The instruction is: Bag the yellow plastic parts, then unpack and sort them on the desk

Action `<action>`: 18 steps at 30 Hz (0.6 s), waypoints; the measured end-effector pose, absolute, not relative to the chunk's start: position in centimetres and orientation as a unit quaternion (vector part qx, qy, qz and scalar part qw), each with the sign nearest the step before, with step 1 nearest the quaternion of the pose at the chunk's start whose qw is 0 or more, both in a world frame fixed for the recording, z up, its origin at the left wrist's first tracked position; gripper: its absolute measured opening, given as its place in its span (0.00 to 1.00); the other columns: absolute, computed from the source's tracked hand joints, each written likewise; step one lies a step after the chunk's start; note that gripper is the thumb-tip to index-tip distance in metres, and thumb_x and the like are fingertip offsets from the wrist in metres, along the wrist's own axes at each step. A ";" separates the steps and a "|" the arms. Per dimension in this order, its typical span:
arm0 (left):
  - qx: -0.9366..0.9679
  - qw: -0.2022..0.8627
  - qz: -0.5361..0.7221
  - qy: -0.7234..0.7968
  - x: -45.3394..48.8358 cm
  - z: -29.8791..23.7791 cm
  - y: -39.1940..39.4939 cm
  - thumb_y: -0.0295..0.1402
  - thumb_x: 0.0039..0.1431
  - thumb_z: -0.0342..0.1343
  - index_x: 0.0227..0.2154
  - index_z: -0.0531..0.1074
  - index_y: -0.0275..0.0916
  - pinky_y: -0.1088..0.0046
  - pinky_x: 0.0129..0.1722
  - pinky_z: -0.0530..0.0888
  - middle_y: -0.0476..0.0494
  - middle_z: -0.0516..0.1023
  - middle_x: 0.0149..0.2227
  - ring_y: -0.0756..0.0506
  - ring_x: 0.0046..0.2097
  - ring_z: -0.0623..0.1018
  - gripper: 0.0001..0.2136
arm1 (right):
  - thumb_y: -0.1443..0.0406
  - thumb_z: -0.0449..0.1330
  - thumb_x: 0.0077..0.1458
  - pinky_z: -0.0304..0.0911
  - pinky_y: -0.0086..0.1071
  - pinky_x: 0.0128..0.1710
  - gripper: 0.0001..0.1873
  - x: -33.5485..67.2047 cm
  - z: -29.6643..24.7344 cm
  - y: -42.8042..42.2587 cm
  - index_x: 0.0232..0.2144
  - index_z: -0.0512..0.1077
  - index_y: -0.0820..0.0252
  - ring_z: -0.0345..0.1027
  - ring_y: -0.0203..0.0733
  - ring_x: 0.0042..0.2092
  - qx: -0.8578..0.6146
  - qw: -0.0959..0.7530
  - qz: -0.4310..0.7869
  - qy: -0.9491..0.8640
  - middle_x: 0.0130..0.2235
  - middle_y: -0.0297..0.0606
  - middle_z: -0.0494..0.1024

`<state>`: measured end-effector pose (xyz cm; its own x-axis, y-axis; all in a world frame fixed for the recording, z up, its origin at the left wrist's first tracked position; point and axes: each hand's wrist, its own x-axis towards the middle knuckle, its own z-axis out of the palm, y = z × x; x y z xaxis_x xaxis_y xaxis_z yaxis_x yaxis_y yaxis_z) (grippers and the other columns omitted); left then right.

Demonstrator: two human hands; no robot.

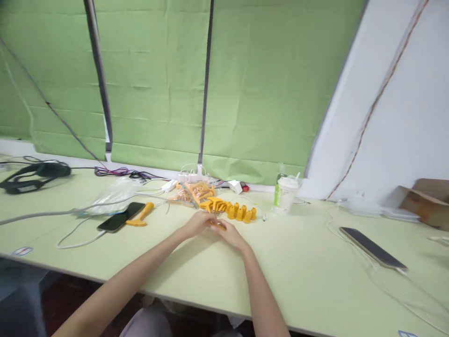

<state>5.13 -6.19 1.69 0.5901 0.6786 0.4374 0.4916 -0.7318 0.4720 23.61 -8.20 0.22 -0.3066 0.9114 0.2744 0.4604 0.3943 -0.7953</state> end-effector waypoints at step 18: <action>0.731 0.341 0.410 0.426 3.3 0.4 -2.5 0.46 0.52 0.54 0.42 0.67 0.38 0.74 0.28 0.66 0.53 0.69 0.22 0.50 0.25 0.70 0.19 | 0.56 0.64 0.42 0.61 0.30 0.32 0.20 23.9 0.5 -8.3 0.37 0.69 0.60 0.64 0.34 0.29 -0.480 0.365 0.456 -0.655 0.30 0.32 0.73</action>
